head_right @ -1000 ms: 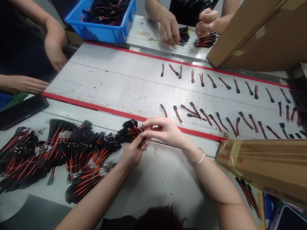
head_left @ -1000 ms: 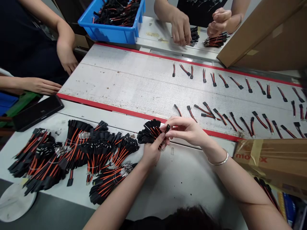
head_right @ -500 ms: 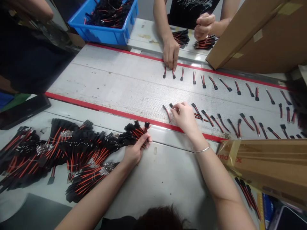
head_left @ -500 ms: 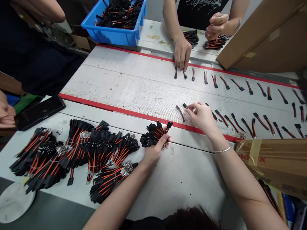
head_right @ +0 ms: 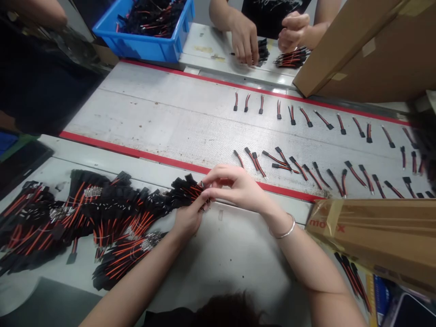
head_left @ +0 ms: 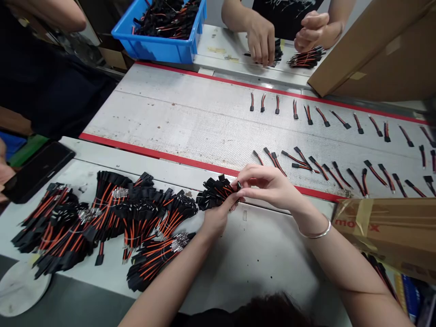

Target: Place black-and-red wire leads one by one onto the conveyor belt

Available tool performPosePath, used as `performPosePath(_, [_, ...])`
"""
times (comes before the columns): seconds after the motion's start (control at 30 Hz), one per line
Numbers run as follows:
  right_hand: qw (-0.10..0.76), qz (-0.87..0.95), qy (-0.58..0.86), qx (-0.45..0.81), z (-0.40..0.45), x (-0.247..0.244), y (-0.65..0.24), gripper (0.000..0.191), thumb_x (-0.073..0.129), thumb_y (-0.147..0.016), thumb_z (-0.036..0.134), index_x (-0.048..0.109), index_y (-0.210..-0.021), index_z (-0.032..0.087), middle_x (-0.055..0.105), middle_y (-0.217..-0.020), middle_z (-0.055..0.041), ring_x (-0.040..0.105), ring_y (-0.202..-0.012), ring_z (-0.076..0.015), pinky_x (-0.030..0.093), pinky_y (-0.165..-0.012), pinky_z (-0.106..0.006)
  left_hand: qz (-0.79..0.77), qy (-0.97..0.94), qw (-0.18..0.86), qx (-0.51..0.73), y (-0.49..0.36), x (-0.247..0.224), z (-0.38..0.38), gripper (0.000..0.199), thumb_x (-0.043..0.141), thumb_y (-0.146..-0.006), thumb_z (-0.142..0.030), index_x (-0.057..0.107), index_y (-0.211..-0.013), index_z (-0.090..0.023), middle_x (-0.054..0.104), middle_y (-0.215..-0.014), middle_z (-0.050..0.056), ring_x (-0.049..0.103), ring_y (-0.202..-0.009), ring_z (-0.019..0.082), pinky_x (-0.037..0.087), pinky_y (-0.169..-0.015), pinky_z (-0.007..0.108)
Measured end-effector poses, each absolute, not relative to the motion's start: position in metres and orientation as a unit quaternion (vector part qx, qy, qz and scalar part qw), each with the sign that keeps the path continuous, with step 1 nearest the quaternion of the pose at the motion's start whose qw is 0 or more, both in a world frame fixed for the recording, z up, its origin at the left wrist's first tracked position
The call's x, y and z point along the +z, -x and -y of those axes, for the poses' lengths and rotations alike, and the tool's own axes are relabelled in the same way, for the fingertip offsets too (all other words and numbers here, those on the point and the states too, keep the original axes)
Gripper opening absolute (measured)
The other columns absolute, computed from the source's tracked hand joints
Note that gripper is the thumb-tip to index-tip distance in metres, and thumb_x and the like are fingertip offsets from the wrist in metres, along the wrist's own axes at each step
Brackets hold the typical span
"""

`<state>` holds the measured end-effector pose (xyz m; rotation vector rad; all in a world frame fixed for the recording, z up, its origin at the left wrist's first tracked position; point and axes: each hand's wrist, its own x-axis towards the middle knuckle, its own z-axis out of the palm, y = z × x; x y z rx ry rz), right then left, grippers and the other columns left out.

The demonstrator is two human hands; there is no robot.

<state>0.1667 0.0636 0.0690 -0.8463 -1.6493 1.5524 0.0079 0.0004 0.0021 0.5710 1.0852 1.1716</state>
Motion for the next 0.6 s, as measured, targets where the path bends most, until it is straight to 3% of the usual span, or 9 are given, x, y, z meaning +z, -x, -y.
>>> performPosePath(0.6, [0.363,0.634,0.314,0.607,-0.0639,0.0700,-0.1650,0.008,0.077,-0.087,0.021,0.076,-0.094,0.017,0.068,-0.092,-0.0046,0.064,-0.068,-0.0098,0.055,-0.061,-0.026,-0.491,-0.289,0.646,0.508,-0.0072,0.0023,-0.0014,0.033,0.080,-0.078,-0.045,0.069,-0.061,-0.018,0.058,-0.058,-0.002,0.052,-0.058,0.012,0.043,-0.061,0.027])
